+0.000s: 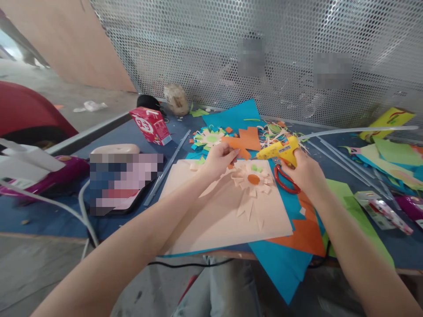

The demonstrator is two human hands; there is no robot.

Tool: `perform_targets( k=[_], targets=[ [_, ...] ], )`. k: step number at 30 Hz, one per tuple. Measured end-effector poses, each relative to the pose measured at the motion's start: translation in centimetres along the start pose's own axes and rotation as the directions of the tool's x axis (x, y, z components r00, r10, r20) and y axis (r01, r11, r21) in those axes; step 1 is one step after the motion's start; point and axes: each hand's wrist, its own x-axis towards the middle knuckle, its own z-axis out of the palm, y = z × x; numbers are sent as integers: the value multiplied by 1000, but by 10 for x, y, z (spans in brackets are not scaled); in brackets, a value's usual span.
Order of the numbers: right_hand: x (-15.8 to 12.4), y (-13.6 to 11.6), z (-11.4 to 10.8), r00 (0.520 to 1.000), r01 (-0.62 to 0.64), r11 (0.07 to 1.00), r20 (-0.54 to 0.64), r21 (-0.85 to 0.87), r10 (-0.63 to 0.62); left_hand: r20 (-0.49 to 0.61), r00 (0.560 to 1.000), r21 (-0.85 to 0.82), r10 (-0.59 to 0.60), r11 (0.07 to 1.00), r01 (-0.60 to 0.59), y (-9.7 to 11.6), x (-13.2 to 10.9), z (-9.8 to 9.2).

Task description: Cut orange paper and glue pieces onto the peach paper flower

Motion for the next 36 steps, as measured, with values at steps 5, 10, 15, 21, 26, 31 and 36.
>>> perform_targets(
  k=[5,10,15,21,26,31,36],
  targets=[
    [2,4,-1,996,-84,995,14,55,83,-45,998,-188,-34,982,25,5,-1,1],
    [5,18,1,925,-381,920,42,96,379,-107,991,-335,-74,942,34,1,3,1],
    [8,23,8,826,-532,847,225,9,516,-88,995,-358,-47,934,12,5,1,2],
    [5,14,14,867,-454,891,220,-19,446,-119,993,-110,10,994,-23,8,-1,0],
    [1,6,15,969,-244,968,20,-60,245,-158,980,133,119,986,-99,4,1,-4],
    [-3,-14,26,972,210,946,48,247,-229,-138,979,171,149,977,-125,-3,5,-5],
    [-11,-39,30,964,206,945,114,253,-241,-107,981,263,163,956,-130,-9,7,-6]
  ],
)
